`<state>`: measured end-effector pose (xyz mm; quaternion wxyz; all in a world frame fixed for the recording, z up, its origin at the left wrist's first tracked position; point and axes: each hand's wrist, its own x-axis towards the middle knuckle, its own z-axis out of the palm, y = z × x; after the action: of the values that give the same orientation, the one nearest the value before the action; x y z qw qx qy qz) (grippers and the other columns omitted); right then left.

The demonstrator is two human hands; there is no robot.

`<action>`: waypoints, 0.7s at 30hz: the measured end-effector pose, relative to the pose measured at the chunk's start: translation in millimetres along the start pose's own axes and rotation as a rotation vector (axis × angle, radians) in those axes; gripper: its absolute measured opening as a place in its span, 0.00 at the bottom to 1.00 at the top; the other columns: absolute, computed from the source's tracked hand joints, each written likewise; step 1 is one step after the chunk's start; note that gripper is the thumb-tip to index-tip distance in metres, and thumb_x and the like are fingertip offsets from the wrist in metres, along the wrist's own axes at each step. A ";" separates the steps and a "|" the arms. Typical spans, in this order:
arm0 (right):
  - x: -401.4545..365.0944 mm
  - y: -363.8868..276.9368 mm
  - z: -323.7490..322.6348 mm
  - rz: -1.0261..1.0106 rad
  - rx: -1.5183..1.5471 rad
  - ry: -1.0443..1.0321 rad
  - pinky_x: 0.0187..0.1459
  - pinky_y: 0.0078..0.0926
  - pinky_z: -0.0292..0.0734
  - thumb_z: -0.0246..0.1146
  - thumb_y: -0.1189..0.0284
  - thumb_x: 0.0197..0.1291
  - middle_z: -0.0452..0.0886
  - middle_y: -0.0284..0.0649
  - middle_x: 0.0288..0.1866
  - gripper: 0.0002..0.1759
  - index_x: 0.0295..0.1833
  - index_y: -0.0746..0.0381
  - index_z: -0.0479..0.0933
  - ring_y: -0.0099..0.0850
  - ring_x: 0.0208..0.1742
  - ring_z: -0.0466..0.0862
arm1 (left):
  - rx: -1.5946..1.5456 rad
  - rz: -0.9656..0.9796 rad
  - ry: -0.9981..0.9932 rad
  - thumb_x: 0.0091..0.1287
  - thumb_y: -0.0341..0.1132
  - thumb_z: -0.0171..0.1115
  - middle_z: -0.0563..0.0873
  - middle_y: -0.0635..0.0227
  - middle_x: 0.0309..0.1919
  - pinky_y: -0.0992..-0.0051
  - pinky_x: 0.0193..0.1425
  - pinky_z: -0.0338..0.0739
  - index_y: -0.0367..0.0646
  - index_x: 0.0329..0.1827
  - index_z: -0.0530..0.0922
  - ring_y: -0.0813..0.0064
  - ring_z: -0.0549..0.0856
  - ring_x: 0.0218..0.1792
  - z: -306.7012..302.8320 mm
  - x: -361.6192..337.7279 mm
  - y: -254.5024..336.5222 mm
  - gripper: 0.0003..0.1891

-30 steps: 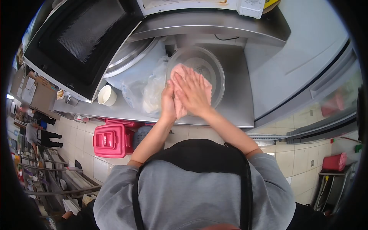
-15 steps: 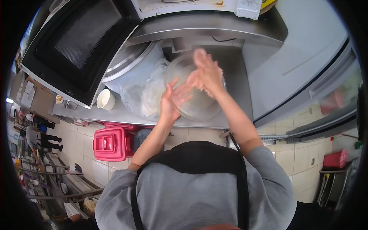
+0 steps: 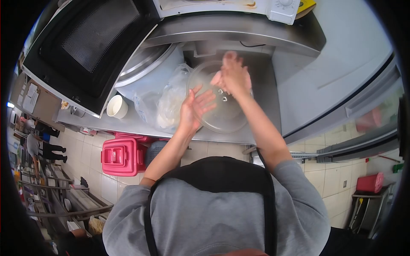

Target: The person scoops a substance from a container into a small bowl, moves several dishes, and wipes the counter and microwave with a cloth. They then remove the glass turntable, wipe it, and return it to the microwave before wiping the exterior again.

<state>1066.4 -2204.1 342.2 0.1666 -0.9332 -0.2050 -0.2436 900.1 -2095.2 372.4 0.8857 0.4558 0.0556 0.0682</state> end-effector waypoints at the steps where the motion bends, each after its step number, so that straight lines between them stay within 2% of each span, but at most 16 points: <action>1: -4.8 -15.6 13.7 -0.089 0.279 -0.048 0.67 0.49 0.56 0.60 0.61 0.53 0.62 0.48 0.69 0.36 0.67 0.63 0.61 0.46 0.70 0.61 | 0.016 0.003 0.006 0.70 0.57 0.41 0.69 0.46 0.61 0.55 0.60 0.70 0.39 0.68 0.56 0.54 0.73 0.59 -1.6 4.8 -0.9 0.34; 2: -12.3 -29.5 21.8 -0.177 0.560 -0.101 0.65 0.46 0.58 0.57 0.61 0.56 0.65 0.48 0.67 0.31 0.64 0.63 0.65 0.45 0.69 0.63 | 0.014 0.000 0.013 0.70 0.57 0.41 0.69 0.46 0.61 0.55 0.60 0.70 0.39 0.68 0.56 0.54 0.73 0.59 -4.8 10.9 -0.3 0.34; 4: -63.0 -61.9 -41.6 -0.625 0.412 0.135 0.61 0.42 0.63 0.53 0.64 0.59 0.72 0.45 0.62 0.21 0.57 0.58 0.74 0.40 0.65 0.69 | -0.408 -0.087 -0.078 0.69 0.59 0.43 0.69 0.45 0.61 0.55 0.60 0.70 0.40 0.69 0.55 0.53 0.73 0.59 -17.1 19.5 4.3 0.35; 5: -80.3 -64.0 -57.7 -0.627 0.422 0.130 0.61 0.42 0.63 0.53 0.64 0.59 0.72 0.45 0.62 0.21 0.57 0.58 0.74 0.40 0.65 0.69 | -0.407 -0.085 -0.068 0.69 0.59 0.43 0.69 0.45 0.61 0.55 0.60 0.70 0.40 0.69 0.55 0.53 0.73 0.59 -22.5 21.4 9.1 0.35; 7: -105.9 -46.9 -77.6 -0.811 0.626 -0.003 0.60 0.43 0.64 0.53 0.70 0.57 0.75 0.43 0.59 0.18 0.53 0.57 0.76 0.39 0.62 0.72 | -0.101 0.104 -0.047 0.68 0.59 0.44 0.68 0.44 0.61 0.54 0.60 0.70 0.39 0.70 0.54 0.52 0.73 0.59 -32.4 21.9 18.9 0.37; 8: -115.8 -27.9 -77.8 -0.816 0.636 -0.012 0.60 0.43 0.64 0.53 0.70 0.57 0.75 0.43 0.59 0.18 0.53 0.57 0.76 0.39 0.62 0.72 | -0.102 0.106 -0.034 0.68 0.59 0.44 0.68 0.44 0.61 0.54 0.60 0.70 0.39 0.70 0.54 0.52 0.73 0.59 -36.3 19.9 24.4 0.37; 10: -125.7 7.0 -75.1 -0.856 0.551 -0.162 0.70 0.44 0.51 0.53 0.76 0.53 0.66 0.48 0.67 0.29 0.65 0.58 0.66 0.44 0.71 0.60 | -0.095 0.123 -0.039 0.67 0.58 0.47 0.67 0.42 0.61 0.54 0.60 0.70 0.37 0.69 0.54 0.50 0.72 0.60 -40.3 18.3 34.4 0.38; 13: -116.9 -5.4 -67.1 -0.829 0.640 -0.180 0.69 0.45 0.53 0.53 0.78 0.52 0.65 0.47 0.68 0.29 0.64 0.57 0.68 0.42 0.71 0.60 | -0.134 0.115 -0.013 0.67 0.58 0.47 0.66 0.42 0.62 0.54 0.59 0.70 0.38 0.70 0.53 0.50 0.71 0.60 -38.7 20.7 26.1 0.38; 16: -105.8 -58.7 -71.1 -0.749 0.768 -0.139 0.69 0.45 0.55 0.55 0.79 0.49 0.67 0.46 0.67 0.30 0.62 0.57 0.71 0.42 0.70 0.63 | -0.122 0.031 0.000 0.67 0.58 0.47 0.66 0.41 0.62 0.53 0.59 0.71 0.39 0.70 0.52 0.50 0.71 0.60 -18.8 15.3 18.6 0.38; 19: -112.5 -47.5 -73.3 -0.819 0.747 -0.229 0.68 0.45 0.56 0.56 0.78 0.49 0.68 0.45 0.66 0.27 0.59 0.57 0.73 0.42 0.69 0.63 | -0.098 0.083 -0.033 0.67 0.59 0.46 0.65 0.41 0.63 0.53 0.59 0.71 0.39 0.70 0.52 0.48 0.71 0.60 -30.3 16.0 20.9 0.38; 21: -125.3 -8.9 -71.9 -0.815 0.779 -0.264 0.68 0.46 0.56 0.56 0.76 0.53 0.68 0.44 0.66 0.25 0.60 0.56 0.73 0.42 0.70 0.62 | -0.078 0.114 -0.035 0.67 0.59 0.46 0.65 0.41 0.63 0.54 0.59 0.71 0.39 0.70 0.52 0.48 0.71 0.61 -38.4 8.2 31.1 0.38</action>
<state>934.5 -2263.8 337.9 0.3634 -0.6712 -0.6416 -0.0761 899.8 -2045.2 375.3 0.8984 0.4243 0.0115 0.1129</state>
